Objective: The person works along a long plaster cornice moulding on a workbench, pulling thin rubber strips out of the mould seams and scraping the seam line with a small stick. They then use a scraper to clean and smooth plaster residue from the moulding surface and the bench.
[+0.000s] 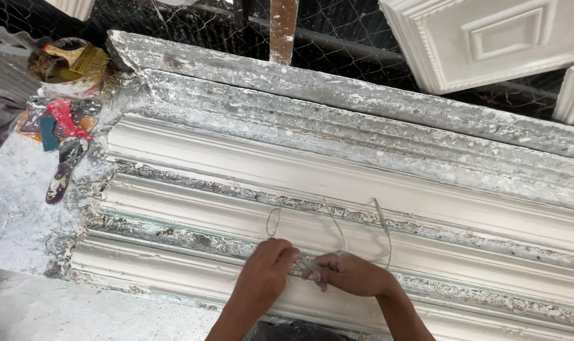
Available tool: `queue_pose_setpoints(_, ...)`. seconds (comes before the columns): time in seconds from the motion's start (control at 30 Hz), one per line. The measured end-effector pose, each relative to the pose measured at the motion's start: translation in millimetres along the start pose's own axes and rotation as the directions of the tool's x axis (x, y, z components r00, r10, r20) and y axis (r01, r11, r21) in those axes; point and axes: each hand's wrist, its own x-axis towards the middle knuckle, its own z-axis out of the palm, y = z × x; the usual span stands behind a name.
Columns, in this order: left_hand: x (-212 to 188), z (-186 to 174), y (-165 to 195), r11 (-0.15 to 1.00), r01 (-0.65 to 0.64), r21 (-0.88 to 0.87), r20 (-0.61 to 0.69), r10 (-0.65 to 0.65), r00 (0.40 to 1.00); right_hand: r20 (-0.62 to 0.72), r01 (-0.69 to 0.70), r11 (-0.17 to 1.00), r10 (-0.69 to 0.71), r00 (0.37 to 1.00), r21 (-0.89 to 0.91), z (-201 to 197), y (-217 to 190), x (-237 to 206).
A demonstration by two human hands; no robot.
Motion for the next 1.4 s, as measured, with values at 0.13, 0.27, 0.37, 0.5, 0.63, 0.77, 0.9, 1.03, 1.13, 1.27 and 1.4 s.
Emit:
queue_pose_setpoints(0.13,-1.0,11.8,2.3,0.987,0.161,0.008,-0.248,-0.154,0.956,-0.294,0.091,0.844,0.081,0.952,0.528,-4.0,0.7,5.2)
queue_pose_setpoints(0.27,-1.5,25.6,1.0,0.736,0.518,-0.436,-0.098,-0.610,0.786,-0.480,0.199,0.861,0.059,0.875,0.468,3.8,7.0,24.3)
queue_pose_setpoints(0.37,0.9,38.3,0.9,0.573,0.518,-0.635,-0.030,-0.688,0.725,-0.451,0.149,0.938,0.009,0.893,0.313,36.8,9.8,36.9)
queue_pose_setpoints(0.5,5.0,56.3,1.8,0.384,0.445,-0.809,0.042,-0.717,0.696,-0.506,0.344,0.853,-0.112,0.855,0.392,56.7,8.3,52.9)
queue_pose_setpoints(0.63,0.9,62.2,2.7,0.419,0.475,-0.774,0.039,-0.717,0.696,-0.605,0.360,0.845,-0.056,0.794,0.394,59.2,3.5,53.1)
queue_pose_setpoints(0.77,1.0,61.7,4.6,0.477,0.535,-0.698,0.036,-0.722,0.691,-0.676,0.362,0.878,-0.062,0.735,0.314,52.8,1.8,51.1)
queue_pose_setpoints(0.9,3.8,54.3,4.4,0.681,0.508,-0.528,-0.060,-0.626,0.777,-0.697,0.447,0.836,-0.114,0.708,0.318,50.6,6.6,52.7)
queue_pose_setpoints(1.03,8.0,50.2,4.1,0.829,0.411,-0.380,-0.142,-0.491,0.860,-0.727,0.408,0.827,0.002,0.686,0.387,49.3,14.6,55.6)
queue_pose_setpoints(1.13,9.9,49.7,8.6,0.903,0.356,-0.239,-0.108,-0.389,0.915,-0.745,0.344,0.857,0.067,0.663,0.383,44.4,21.3,52.4)
queue_pose_setpoints(1.27,15.9,43.9,15.6,0.968,0.189,-0.163,-0.106,-0.208,0.972,-0.725,0.287,0.841,0.167,0.669,0.458,34.0,29.0,43.5)
queue_pose_setpoints(1.4,27.5,29.4,22.7,0.998,-0.054,-0.037,-0.146,0.048,0.988,-0.661,0.303,0.812,0.130,0.739,0.498,23.4,35.8,29.0)
